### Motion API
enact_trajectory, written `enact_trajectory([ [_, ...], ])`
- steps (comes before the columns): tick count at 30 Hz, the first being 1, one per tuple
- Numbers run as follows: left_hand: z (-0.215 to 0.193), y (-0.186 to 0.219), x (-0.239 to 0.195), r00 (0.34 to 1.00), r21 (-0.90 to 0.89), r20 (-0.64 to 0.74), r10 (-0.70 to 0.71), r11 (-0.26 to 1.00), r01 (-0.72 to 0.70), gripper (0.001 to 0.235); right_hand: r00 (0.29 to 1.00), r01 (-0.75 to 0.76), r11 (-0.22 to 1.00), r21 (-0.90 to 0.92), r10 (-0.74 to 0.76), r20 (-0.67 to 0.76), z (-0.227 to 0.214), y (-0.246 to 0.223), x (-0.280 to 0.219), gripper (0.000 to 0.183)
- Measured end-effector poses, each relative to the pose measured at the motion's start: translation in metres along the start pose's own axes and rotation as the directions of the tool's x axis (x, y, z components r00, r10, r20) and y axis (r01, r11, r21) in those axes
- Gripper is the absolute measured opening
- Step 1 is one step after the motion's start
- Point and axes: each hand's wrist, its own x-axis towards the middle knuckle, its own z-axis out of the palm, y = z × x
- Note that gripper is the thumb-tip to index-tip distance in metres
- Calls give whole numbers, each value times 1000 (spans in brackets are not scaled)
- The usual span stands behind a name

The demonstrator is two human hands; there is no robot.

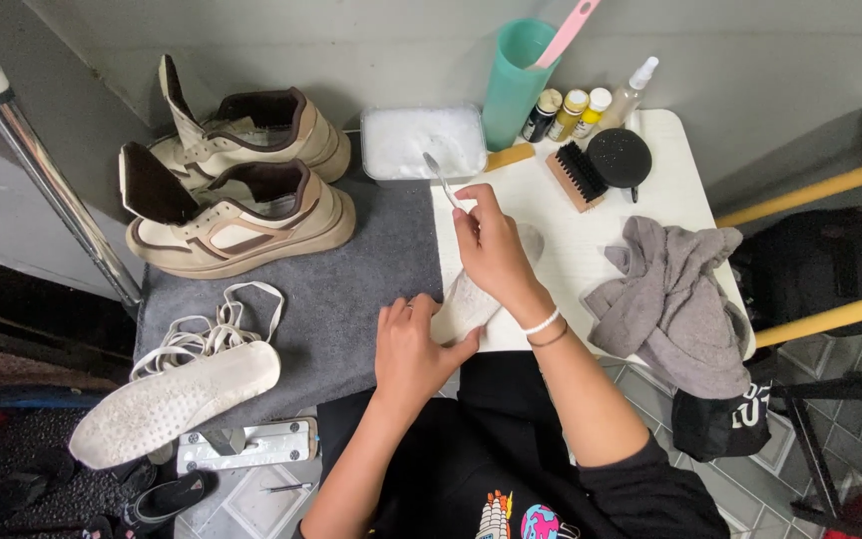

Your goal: The person cleans a white shoe insole by first scrubbing it with a toothbrush dipped in a soapy solution. They then wipe the insole with a gray cloth and scrub it again with a wooden brush. Finally, they wipe the insole with the cloth once more.

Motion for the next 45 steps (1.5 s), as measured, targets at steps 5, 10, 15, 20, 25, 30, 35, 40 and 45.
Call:
enact_trajectory([
  [5, 0, 0, 1, 1000, -19, 8, -11, 1000, 11, 47, 992, -120, 991, 66, 116, 49, 3, 9, -2, 20],
  [10, 2, -1, -1, 1000, -19, 7, -10, 1000, 10, 49, 978, -182, 983, 25, 178, 105, -6, 10, -26, 20],
  [15, 0, 0, -1, 1000, -41, 14, -21, 999, 22, 49, 990, -126, 982, 143, 115, 85, -17, -25, -24, 21],
  [20, -2, -1, -3, 1000, -55, -6, -29, 998, 28, 49, 991, -60, 978, 198, 34, 129, -10, -44, -15, 25],
  [25, -2, -4, -3, 1000, -74, -8, -7, 997, 6, 48, 994, -31, 965, 261, 2, 111, 5, -37, -4, 28],
  [30, -2, -4, -3, 999, -40, 43, -25, 999, 27, 50, 998, -41, 999, 36, 39, 55, 30, -30, 8, 27],
  [35, -4, -1, -2, 998, -36, 58, -35, 999, 37, 49, 987, -67, 995, -79, 78, 144, 30, -51, 0, 29],
  [40, -11, 4, 2, 993, -62, 109, -55, 996, 62, 51, 990, -70, 996, -46, 75, 116, -2, -42, -27, 28],
  [45, -17, 1, 8, 959, -134, 231, -167, 970, 201, 48, 996, 19, 998, 53, -15, -86, -43, -9, -67, 28],
])
